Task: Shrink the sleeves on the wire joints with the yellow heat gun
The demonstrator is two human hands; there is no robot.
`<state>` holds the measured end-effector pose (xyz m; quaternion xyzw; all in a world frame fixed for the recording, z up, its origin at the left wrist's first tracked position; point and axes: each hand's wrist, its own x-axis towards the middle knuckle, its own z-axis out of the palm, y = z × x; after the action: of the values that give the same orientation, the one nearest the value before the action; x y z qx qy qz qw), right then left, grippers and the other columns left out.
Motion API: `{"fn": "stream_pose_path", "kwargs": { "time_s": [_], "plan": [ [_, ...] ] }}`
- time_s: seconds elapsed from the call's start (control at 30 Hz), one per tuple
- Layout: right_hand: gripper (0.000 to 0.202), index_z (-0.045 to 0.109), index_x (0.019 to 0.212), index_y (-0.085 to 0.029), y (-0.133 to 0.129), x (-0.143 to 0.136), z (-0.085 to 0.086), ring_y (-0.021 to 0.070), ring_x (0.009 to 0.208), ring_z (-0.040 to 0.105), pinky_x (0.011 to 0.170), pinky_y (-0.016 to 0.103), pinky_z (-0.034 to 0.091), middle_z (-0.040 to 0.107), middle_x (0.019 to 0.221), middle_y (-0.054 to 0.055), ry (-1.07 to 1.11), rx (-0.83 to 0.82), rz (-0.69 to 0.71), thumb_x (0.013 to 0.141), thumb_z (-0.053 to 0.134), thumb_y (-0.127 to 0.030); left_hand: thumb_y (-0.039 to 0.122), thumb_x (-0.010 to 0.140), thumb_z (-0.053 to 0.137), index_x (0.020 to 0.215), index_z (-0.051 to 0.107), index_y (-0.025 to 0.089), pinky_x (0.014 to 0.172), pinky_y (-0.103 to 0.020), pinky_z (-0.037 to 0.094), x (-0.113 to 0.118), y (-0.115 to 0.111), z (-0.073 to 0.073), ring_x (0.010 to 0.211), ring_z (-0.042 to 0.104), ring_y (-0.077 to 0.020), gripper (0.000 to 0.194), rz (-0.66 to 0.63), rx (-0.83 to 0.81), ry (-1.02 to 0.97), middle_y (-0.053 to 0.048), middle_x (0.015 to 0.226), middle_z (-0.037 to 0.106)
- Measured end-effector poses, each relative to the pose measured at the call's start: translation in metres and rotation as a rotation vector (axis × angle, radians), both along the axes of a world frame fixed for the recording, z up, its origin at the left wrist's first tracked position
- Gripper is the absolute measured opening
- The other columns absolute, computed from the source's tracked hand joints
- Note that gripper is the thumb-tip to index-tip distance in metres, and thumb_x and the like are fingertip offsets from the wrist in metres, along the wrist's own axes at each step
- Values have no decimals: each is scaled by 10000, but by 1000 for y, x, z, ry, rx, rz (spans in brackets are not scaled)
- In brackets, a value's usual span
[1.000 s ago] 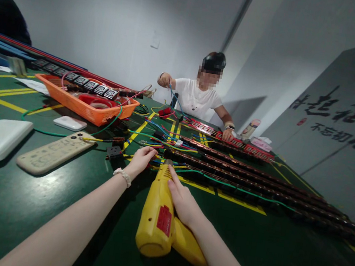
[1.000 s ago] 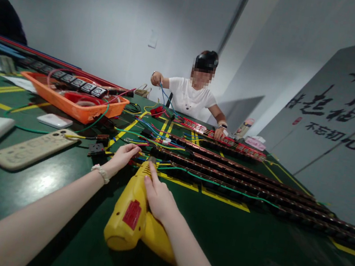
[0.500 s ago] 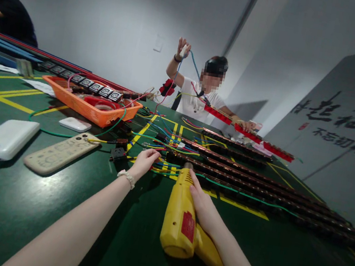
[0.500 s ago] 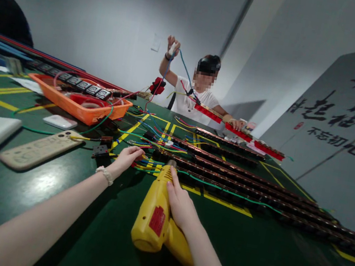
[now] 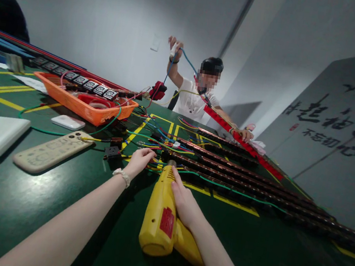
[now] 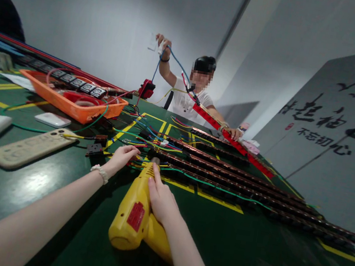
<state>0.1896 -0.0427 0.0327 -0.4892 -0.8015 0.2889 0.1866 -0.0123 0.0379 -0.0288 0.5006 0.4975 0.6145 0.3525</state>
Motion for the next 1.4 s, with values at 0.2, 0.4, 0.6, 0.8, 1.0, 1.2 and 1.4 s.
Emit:
{"fn": "stream_pose_path", "kwargs": {
  "time_s": [0.2, 0.4, 0.6, 0.8, 1.0, 1.2, 1.4],
  "plan": [
    [547, 99, 1408, -326, -5, -20, 3, 251, 1108, 503, 891, 391, 358, 505, 1261, 77, -56, 16, 35, 905, 162, -530, 379, 699, 524, 761, 650, 144, 574, -229, 430, 1, -4, 4, 683, 605, -165, 274, 23, -26, 61, -48, 742, 673],
    [594, 92, 1416, -286, -6, -36, 1, 286, 1067, 528, 849, 409, 381, 561, 1164, 145, -124, 71, 89, 890, 104, -563, 397, 698, 511, 746, 643, 135, 647, -243, 433, -2, -5, 4, 708, 583, -165, 297, 37, 8, 156, -42, 746, 660],
    [622, 88, 1418, -267, -8, -37, 8, 281, 924, 586, 778, 386, 402, 609, 1040, 146, -146, 34, 101, 881, 81, -580, 401, 720, 487, 767, 634, 135, 684, -249, 432, -4, 0, -2, 736, 576, -167, 308, 5, 3, 158, -39, 755, 651],
    [641, 105, 1418, -264, -8, -34, 8, 270, 956, 567, 811, 380, 379, 599, 1052, 128, -147, 0, 89, 872, 89, -599, 312, 724, 487, 798, 632, 148, 691, -249, 450, -5, 2, -6, 762, 594, -161, 230, 1, 37, 159, -52, 816, 659],
    [598, 131, 1411, -293, -6, -13, 3, 249, 1072, 520, 880, 366, 346, 539, 1204, 86, -32, -70, 82, 885, 164, -575, 239, 729, 470, 840, 616, 154, 675, -260, 467, -3, 1, -5, 757, 629, -168, 202, -35, 15, 141, -61, 789, 681],
    [585, 143, 1408, -302, -4, 14, 4, 231, 1072, 524, 921, 362, 322, 526, 1237, 59, 6, -86, 4, 887, 202, -560, 232, 725, 463, 858, 611, 142, 657, -259, 458, -3, -1, -2, 772, 633, -178, 219, -44, 11, 146, -76, 810, 687],
    [596, 145, 1412, -283, -4, 30, 2, 226, 993, 566, 887, 356, 350, 562, 1182, 69, -1, -92, -57, 885, 211, -555, 193, 691, 455, 816, 637, 151, 666, -242, 455, -6, -1, -4, 762, 612, -155, 224, -8, 34, 170, -58, 851, 677]
  ]
}}
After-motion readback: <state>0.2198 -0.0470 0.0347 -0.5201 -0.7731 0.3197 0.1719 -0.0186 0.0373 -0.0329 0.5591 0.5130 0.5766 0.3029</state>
